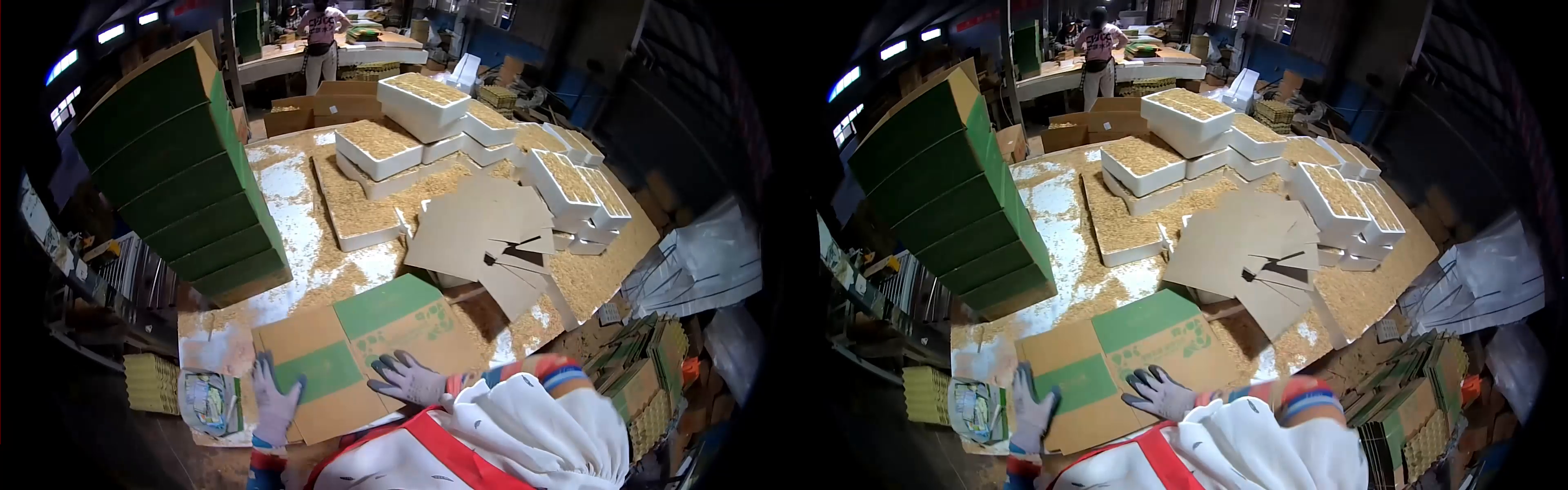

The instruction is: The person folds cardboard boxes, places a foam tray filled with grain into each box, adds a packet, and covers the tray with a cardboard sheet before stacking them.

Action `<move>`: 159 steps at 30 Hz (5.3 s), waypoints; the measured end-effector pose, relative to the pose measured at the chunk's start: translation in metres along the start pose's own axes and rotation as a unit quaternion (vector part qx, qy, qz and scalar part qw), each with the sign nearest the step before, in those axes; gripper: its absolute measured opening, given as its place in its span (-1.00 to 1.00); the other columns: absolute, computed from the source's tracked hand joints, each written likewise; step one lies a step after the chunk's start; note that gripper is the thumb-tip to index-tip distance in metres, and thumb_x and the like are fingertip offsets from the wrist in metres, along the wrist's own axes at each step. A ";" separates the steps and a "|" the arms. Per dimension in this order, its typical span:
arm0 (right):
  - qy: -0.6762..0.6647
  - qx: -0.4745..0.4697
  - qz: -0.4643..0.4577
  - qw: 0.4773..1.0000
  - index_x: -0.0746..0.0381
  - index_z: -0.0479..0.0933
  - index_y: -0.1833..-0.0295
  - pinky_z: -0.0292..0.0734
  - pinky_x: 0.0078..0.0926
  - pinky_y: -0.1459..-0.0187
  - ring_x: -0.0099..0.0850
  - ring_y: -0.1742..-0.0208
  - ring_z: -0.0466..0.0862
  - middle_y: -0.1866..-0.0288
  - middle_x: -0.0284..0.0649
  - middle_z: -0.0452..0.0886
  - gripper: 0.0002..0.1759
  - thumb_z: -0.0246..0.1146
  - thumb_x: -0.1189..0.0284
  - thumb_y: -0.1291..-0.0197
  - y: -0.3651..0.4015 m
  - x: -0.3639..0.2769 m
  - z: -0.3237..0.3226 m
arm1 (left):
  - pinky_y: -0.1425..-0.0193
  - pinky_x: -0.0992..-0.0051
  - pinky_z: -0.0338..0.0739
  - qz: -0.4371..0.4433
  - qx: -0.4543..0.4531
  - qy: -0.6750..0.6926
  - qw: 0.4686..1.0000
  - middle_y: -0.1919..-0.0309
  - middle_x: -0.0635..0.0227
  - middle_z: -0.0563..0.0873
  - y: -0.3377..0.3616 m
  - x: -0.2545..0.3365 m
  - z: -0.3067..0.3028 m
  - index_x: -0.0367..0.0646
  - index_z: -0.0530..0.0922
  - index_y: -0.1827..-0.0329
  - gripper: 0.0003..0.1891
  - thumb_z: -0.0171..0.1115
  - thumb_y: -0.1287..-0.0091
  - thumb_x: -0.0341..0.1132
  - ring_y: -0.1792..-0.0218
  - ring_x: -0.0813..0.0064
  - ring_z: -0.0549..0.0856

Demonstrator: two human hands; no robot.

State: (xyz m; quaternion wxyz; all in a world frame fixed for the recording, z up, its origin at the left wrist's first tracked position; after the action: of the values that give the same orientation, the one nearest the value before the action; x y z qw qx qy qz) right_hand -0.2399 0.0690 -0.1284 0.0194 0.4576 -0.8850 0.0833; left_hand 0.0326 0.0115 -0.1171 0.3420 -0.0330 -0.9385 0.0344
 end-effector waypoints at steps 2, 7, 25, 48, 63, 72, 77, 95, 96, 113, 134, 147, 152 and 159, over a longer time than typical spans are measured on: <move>-0.004 0.002 0.027 1.000 0.08 0.22 -0.39 0.24 0.01 -0.29 -0.13 -0.28 0.37 -0.26 -0.02 0.35 -0.40 0.03 0.33 -0.18 0.026 -0.002 -0.013 | -0.49 0.05 0.04 0.060 -0.096 -0.092 0.989 -0.37 -0.21 0.21 0.031 0.053 0.021 -0.30 0.08 -0.48 -0.01 0.33 -0.10 0.10 -0.42 -0.13 0.16; -0.078 0.004 -0.039 0.996 0.09 0.38 -0.21 0.44 -0.32 -0.05 -0.30 -0.04 0.52 0.01 -0.18 0.48 -0.53 0.11 0.31 -0.13 0.023 0.017 -0.108 | -0.48 0.02 0.02 0.189 -0.308 -0.172 0.917 -0.32 -0.34 0.23 0.075 0.161 -0.011 -0.16 0.10 -0.50 -0.02 0.19 -0.15 0.28 -0.37 -0.27 0.22; -0.216 0.184 -0.100 0.954 0.10 0.61 -0.06 0.21 0.04 -0.37 -0.02 -0.34 0.38 -0.23 0.01 0.45 -0.50 0.45 0.31 0.08 0.015 0.098 -0.244 | 0.14 0.59 0.60 0.033 0.082 0.277 0.957 0.03 0.25 0.64 -0.083 0.137 -0.196 -0.24 0.20 -0.44 -0.26 0.31 -0.17 -0.43 0.11 0.58 0.65; -0.115 0.092 0.010 0.989 0.20 0.39 -0.30 0.38 -0.27 -0.22 0.00 -0.25 0.43 -0.18 0.10 0.43 -0.14 0.40 -0.07 0.06 -0.053 0.105 -0.188 | -0.39 0.33 0.26 -0.115 0.044 0.074 0.990 -0.33 -0.10 0.31 -0.027 0.081 -0.077 -0.28 0.12 -0.45 0.01 0.37 -0.10 0.18 -0.33 0.14 0.36; -0.287 0.016 0.108 0.952 0.44 -0.11 -0.48 0.10 -0.18 -0.43 0.13 -0.43 0.19 -0.43 0.27 0.13 0.15 0.41 0.06 -0.02 -0.010 0.145 -0.077 | -0.32 0.35 0.40 -0.089 0.014 0.539 0.837 -0.34 0.10 0.41 -0.052 0.066 -0.058 -0.14 0.11 -0.50 -0.25 0.23 -0.25 -0.30 -0.26 0.24 0.51; 0.292 0.055 0.414 0.861 0.05 0.29 -0.34 0.32 0.14 -0.15 -0.12 -0.28 0.41 -0.27 -0.08 0.39 -0.42 0.18 0.30 -0.17 -0.185 0.537 -0.155 | -0.55 0.28 -0.13 -0.028 -0.001 0.359 0.933 -0.42 0.07 0.29 -0.117 0.064 -0.027 -0.40 0.31 -0.36 -0.29 0.22 -0.07 -0.35 -0.50 0.19 0.11; 0.413 0.079 0.500 0.757 -0.04 0.25 -0.42 0.45 0.17 0.11 -0.22 0.04 0.54 0.02 -0.18 0.49 -0.43 0.00 0.43 -0.28 -0.179 0.661 -0.099 | -0.54 0.26 -0.13 -0.095 0.007 0.427 0.899 -0.47 0.10 0.21 -0.111 0.060 -0.031 -0.28 0.37 -0.36 -0.31 0.24 -0.05 -0.40 -0.53 0.23 0.03; -0.102 0.288 0.001 0.952 0.31 0.28 -0.28 0.45 -0.19 -0.02 -0.07 -0.06 0.48 -0.11 0.06 0.47 -0.04 0.54 0.40 0.35 -0.099 0.137 -0.312 | -0.28 0.55 0.37 -0.020 0.125 0.372 0.920 -0.23 0.24 0.53 -0.102 0.053 -0.044 -0.34 0.30 -0.39 -0.45 0.16 -0.33 -0.40 -0.22 0.53 0.47; -0.136 0.276 -0.032 0.951 0.31 0.29 -0.27 0.46 -0.21 0.03 -0.10 -0.01 0.49 -0.11 0.06 0.47 -0.05 0.55 0.39 0.34 -0.099 0.115 -0.311 | -0.27 0.55 0.39 -0.033 0.120 0.382 0.916 -0.21 0.24 0.54 -0.100 0.049 -0.048 -0.34 0.32 -0.37 -0.46 0.17 -0.33 -0.40 -0.20 0.54 0.49; -0.249 -0.137 -0.192 0.939 0.16 0.49 0.11 0.50 -0.25 0.24 -0.03 0.25 0.55 0.32 -0.11 0.47 -0.53 0.42 0.34 0.23 -0.163 0.106 -0.160 | 0.03 0.59 0.52 -0.061 0.196 0.423 0.883 0.17 0.35 0.74 -0.093 0.016 -0.034 -0.35 0.62 -0.01 -0.68 0.29 -0.30 -0.29 0.17 0.62 0.62; -0.317 0.090 0.150 0.932 0.28 0.38 -0.29 0.51 -0.22 -0.03 -0.10 -0.06 0.61 -0.04 0.07 0.58 -0.25 0.21 -0.04 -0.15 -0.136 0.202 -0.162 | -0.27 0.27 0.40 -0.462 0.056 -0.206 0.861 -0.15 0.01 0.56 0.040 -0.258 -0.113 -0.18 0.58 -0.08 -0.54 0.09 -0.31 -0.02 -0.16 0.12 0.54; 0.119 -0.239 0.338 0.903 0.28 -0.03 -0.50 -0.04 0.32 -0.36 0.20 -0.48 0.06 -0.46 0.29 0.05 0.42 0.44 -0.27 0.40 0.039 0.252 -0.055 | -0.44 0.23 0.24 0.002 0.179 -0.271 0.946 -0.34 0.02 0.35 -0.085 0.125 -0.080 -0.04 0.31 -0.43 -0.24 0.40 -0.12 -0.21 -0.32 0.14 0.40; -0.042 0.064 0.290 0.954 0.25 0.46 -0.15 0.51 -0.18 0.14 -0.22 0.08 0.64 0.09 -0.02 0.62 -0.56 0.19 0.49 -0.09 0.042 0.293 -0.118 | -0.04 0.62 0.51 -0.146 0.004 0.473 0.869 0.09 0.35 0.67 -0.073 0.004 -0.035 -0.23 0.31 -0.40 -0.34 0.32 -0.20 -0.40 0.08 0.63 0.63; -0.128 0.123 -0.207 0.962 0.11 0.57 -0.08 0.37 -0.19 -0.22 -0.23 -0.13 0.56 -0.02 -0.20 0.63 -0.51 0.18 0.59 0.06 -0.113 0.146 -0.213 | -0.14 0.61 0.43 0.026 -0.010 0.427 0.904 -0.06 0.34 0.66 -0.076 0.038 -0.061 -0.30 0.41 -0.32 -0.53 0.11 -0.35 -0.36 -0.03 0.58 0.59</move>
State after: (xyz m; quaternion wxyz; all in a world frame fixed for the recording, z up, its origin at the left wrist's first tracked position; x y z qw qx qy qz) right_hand -0.2421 -0.0778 0.1126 -0.1332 0.6367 -0.7489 0.1264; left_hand 0.0400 -0.0579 -0.0395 0.7087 -0.0723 -0.7016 0.0164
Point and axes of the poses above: each hand's wrist, its own y-axis away from the middle knuckle, its own z-axis out of the palm, x = y × z, the point moved 7 cm from there along -y, towards the middle knuckle
